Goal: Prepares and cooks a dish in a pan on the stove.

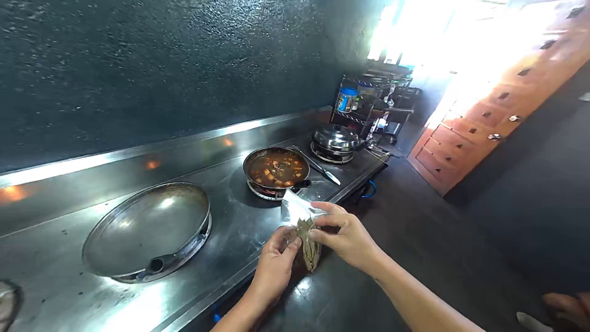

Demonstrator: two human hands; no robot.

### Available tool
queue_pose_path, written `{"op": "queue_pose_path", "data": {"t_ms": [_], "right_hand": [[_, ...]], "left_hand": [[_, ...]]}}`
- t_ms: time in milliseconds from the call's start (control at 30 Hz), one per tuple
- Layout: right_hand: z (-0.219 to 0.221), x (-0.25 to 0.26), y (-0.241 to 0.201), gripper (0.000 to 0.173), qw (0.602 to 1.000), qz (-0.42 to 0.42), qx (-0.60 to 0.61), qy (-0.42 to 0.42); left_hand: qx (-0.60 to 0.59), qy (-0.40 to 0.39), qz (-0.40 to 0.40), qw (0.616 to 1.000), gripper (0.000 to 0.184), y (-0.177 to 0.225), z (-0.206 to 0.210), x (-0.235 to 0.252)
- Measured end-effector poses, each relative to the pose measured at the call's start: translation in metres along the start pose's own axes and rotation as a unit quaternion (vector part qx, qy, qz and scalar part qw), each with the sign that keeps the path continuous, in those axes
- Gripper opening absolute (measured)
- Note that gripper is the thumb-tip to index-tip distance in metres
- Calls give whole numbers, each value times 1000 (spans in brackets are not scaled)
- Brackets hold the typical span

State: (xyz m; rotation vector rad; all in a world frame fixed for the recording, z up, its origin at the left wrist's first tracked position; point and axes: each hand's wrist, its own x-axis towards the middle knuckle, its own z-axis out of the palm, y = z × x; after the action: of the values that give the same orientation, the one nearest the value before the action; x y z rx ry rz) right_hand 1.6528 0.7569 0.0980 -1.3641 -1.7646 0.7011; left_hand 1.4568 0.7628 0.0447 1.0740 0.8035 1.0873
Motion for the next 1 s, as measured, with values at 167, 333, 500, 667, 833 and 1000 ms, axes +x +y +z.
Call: {"op": "queue_pose_path", "data": {"t_ms": [167, 333, 500, 667, 833, 1000], "right_hand": [[-3, 62, 26, 8, 997, -59, 33, -27], [-2, 130, 48, 13, 996, -15, 41, -83], [3, 201, 66, 9, 989, 15, 137, -48], [10, 248, 74, 12, 982, -71, 131, -113], [23, 286, 78, 5, 978, -109, 109, -144], [42, 316, 97, 9, 981, -106, 143, -79]], "left_hand": [[-78, 94, -59, 991, 28, 5, 1, 42], [-97, 187, -43, 977, 32, 0, -5, 96], [-1, 126, 23, 992, 32, 3, -25, 155], [98, 135, 45, 985, 30, 15, -40, 197], [-24, 263, 65, 962, 24, 16, -48, 219], [-61, 381, 84, 919, 24, 13, -45, 237]]}}
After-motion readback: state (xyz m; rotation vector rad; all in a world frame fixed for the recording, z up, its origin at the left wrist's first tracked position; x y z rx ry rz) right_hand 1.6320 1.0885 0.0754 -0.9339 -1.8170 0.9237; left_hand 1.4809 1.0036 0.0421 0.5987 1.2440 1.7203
